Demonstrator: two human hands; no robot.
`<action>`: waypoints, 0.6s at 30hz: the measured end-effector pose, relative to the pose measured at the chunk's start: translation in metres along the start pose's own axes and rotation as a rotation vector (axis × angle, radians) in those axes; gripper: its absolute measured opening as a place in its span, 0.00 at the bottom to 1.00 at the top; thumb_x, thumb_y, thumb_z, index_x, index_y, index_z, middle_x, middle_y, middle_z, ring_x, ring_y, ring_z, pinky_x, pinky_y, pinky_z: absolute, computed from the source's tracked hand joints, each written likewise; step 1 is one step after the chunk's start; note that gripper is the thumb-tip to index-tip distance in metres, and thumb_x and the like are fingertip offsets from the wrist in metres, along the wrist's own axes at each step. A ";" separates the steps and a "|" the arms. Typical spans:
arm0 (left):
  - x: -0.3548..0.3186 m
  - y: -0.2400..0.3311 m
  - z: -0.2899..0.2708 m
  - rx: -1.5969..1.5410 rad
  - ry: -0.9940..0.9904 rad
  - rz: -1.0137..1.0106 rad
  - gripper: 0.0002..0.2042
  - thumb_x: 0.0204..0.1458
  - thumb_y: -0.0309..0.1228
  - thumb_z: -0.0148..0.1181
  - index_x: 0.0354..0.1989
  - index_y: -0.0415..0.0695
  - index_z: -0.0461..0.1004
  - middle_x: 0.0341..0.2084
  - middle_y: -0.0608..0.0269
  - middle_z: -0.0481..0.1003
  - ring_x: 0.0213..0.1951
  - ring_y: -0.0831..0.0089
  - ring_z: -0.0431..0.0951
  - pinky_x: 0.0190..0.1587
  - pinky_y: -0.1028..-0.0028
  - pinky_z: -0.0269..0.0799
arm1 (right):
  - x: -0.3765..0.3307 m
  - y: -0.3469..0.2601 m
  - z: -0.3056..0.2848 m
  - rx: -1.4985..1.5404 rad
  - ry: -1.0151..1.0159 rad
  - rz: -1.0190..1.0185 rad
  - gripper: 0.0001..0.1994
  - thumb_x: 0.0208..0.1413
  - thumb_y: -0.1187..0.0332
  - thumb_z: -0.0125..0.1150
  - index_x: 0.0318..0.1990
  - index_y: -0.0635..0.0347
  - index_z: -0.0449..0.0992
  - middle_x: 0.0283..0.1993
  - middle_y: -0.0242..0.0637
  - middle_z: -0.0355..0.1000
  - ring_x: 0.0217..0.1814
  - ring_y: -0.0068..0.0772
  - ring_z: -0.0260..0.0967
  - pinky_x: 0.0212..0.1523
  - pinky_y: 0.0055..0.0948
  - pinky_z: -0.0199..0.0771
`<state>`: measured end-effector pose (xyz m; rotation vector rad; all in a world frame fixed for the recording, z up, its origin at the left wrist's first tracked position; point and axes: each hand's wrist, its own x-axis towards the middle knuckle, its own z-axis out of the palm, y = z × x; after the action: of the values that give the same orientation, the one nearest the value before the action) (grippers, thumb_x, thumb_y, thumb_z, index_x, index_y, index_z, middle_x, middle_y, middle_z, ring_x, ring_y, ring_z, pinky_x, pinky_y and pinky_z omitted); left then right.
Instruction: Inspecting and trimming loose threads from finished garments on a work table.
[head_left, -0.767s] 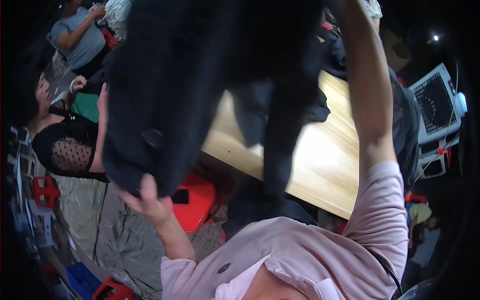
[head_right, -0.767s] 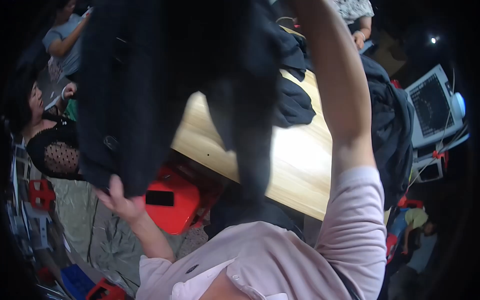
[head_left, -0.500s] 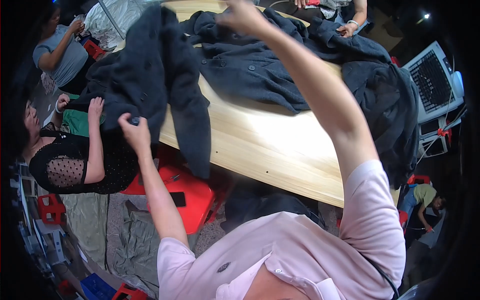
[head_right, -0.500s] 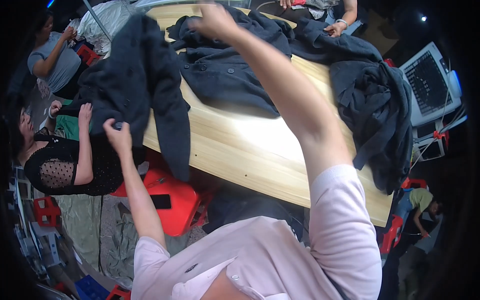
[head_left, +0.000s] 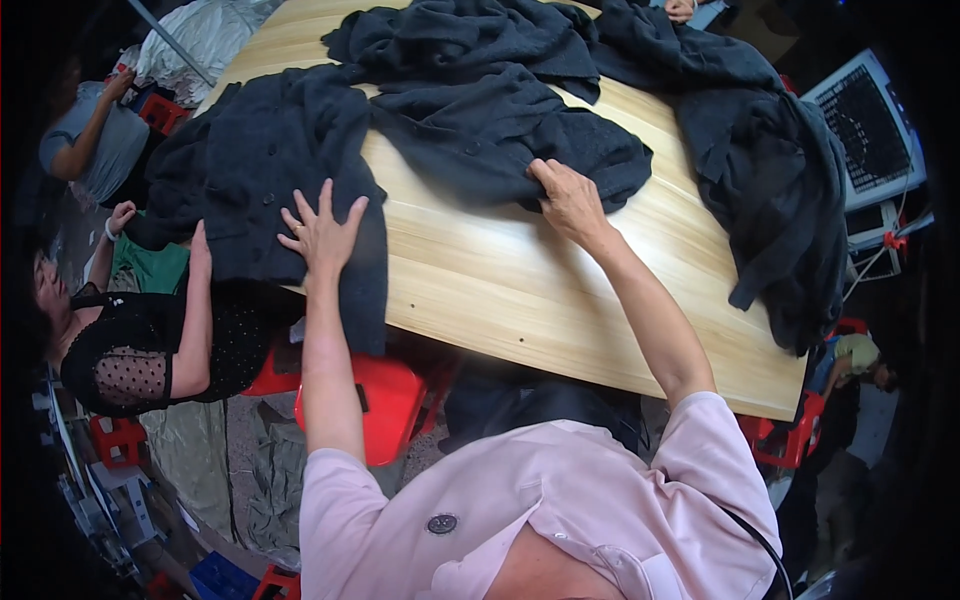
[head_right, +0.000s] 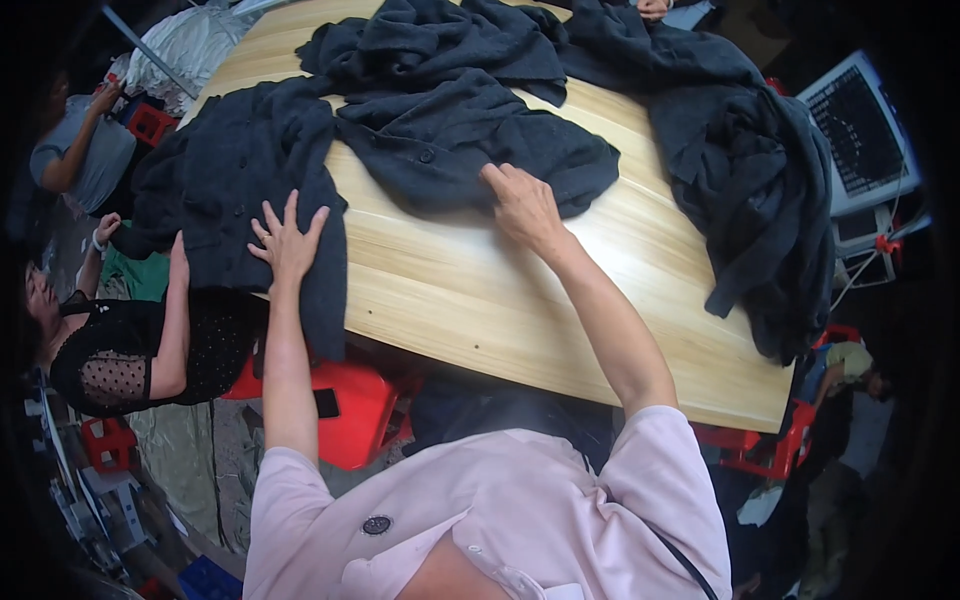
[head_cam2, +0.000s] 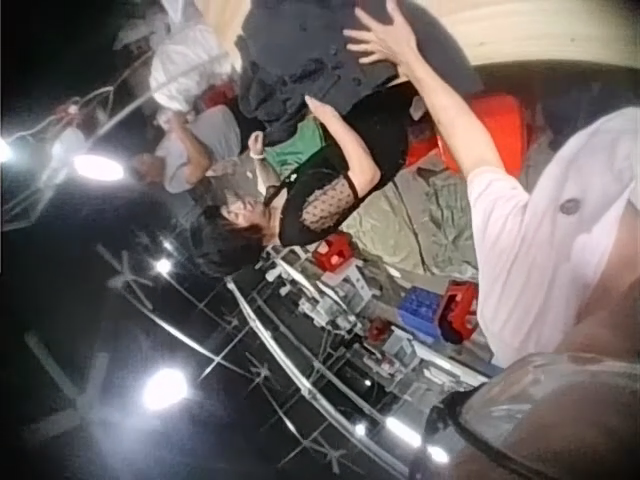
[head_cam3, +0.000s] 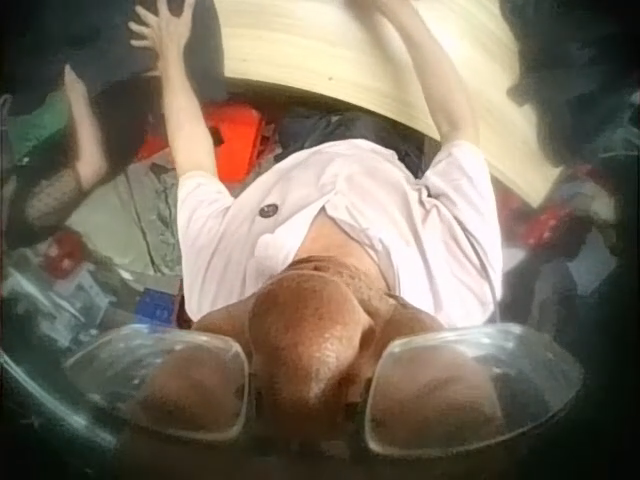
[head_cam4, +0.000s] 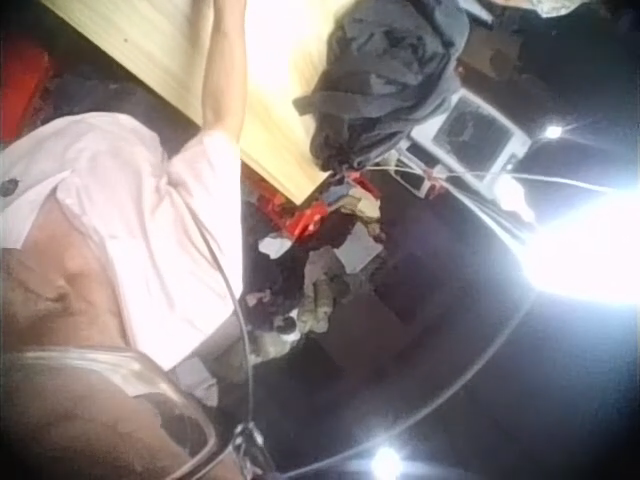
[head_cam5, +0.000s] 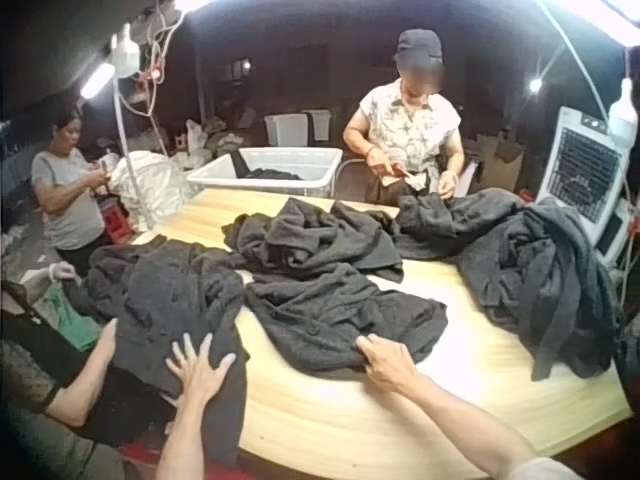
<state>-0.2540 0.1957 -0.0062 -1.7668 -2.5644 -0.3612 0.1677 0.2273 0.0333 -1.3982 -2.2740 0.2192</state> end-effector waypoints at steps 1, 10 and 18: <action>0.001 -0.001 0.002 0.007 0.029 0.021 0.42 0.62 0.74 0.58 0.83 0.71 0.65 0.85 0.38 0.50 0.83 0.24 0.44 0.76 0.18 0.38 | -0.022 0.009 -0.014 0.031 -0.046 0.016 0.17 0.56 0.82 0.63 0.51 0.54 0.75 0.50 0.44 0.77 0.53 0.57 0.80 0.49 0.52 0.81; -0.080 0.103 -0.025 -0.442 0.051 0.877 0.45 0.52 0.36 0.74 0.82 0.53 0.64 0.82 0.49 0.60 0.82 0.46 0.56 0.81 0.31 0.46 | -0.226 -0.024 -0.117 0.026 -0.206 0.187 0.15 0.53 0.85 0.57 0.46 0.59 0.74 0.41 0.48 0.77 0.47 0.62 0.78 0.46 0.55 0.78; -0.116 0.170 -0.005 -0.445 -0.047 0.929 0.43 0.50 0.13 0.58 0.78 0.60 0.68 0.57 0.53 0.71 0.61 0.47 0.74 0.70 0.29 0.62 | -0.263 -0.015 -0.176 0.010 -0.262 0.369 0.33 0.52 0.83 0.67 0.67 0.50 0.71 0.49 0.52 0.81 0.56 0.68 0.78 0.53 0.55 0.80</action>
<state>-0.0557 0.1458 0.0142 -2.8467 -1.4507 -0.8647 0.3362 -0.0280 0.1157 -1.8722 -2.1870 0.5605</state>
